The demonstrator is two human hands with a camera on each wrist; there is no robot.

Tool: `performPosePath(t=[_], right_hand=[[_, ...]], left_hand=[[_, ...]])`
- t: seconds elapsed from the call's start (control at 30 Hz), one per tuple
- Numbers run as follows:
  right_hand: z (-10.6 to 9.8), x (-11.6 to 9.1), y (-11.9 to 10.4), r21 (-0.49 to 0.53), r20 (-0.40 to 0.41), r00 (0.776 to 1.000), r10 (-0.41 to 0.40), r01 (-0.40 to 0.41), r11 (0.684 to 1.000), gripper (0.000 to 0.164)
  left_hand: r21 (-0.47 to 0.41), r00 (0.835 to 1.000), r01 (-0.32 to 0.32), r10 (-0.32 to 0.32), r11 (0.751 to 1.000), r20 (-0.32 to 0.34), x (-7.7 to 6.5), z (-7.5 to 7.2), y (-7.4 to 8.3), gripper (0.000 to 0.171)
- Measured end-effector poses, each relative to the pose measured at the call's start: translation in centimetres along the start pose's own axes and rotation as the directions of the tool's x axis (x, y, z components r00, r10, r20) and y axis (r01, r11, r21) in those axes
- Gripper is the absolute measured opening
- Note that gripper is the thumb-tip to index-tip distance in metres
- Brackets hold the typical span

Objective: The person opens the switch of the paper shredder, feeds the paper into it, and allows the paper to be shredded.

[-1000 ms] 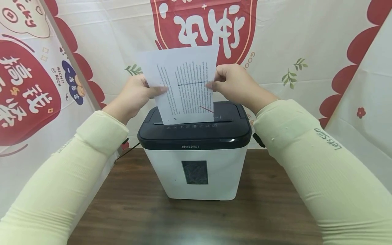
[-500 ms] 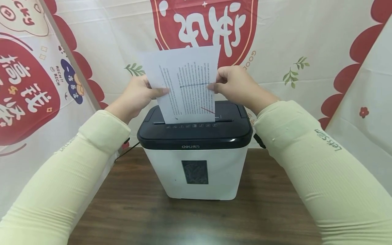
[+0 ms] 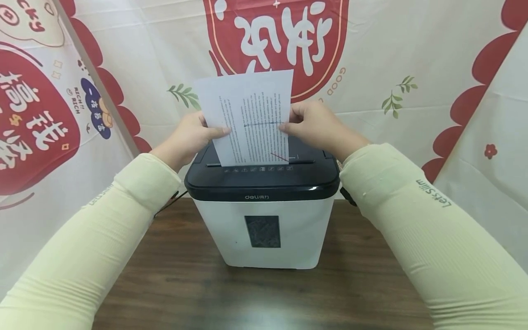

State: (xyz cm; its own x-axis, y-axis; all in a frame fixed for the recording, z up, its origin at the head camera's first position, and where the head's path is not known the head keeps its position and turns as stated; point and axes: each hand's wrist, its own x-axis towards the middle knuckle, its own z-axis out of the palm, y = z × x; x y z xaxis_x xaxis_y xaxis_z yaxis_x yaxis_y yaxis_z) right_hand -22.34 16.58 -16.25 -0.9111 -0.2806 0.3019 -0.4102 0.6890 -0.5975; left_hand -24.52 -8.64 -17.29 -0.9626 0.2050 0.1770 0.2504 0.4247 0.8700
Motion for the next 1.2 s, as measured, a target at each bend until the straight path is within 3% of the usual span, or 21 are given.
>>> performPosePath(t=[0.27, 0.63, 0.9, 1.2], right_hand=[[0.6, 0.1, 0.5, 0.003, 0.015, 1.000, 0.019, -0.019, 1.000, 0.036], [1.0, 0.1, 0.9, 0.014, 0.063, 0.998, -0.014, 0.013, 1.000, 0.042], [1.0, 0.2, 0.9, -0.023, 0.091, 0.996, 0.003, -0.001, 1.000, 0.043], [1.2, 0.3, 1.0, -0.064, 0.108, 0.994, 0.017, -0.011, 0.998, 0.038]], left_hand=[[0.006, 0.999, 0.024, -0.025, 1.000, 0.022, 0.1, 0.3, -0.7, 0.032], [0.046, 0.998, 0.058, -0.059, 0.997, 0.029, 0.0, 0.2, -1.1, 0.030], [0.114, 0.997, 0.033, -0.041, 0.993, 0.065, 0.1, 0.4, -1.3, 0.033], [0.120, 0.998, 0.016, -0.024, 0.993, 0.063, 0.0, 0.3, -1.7, 0.032]])
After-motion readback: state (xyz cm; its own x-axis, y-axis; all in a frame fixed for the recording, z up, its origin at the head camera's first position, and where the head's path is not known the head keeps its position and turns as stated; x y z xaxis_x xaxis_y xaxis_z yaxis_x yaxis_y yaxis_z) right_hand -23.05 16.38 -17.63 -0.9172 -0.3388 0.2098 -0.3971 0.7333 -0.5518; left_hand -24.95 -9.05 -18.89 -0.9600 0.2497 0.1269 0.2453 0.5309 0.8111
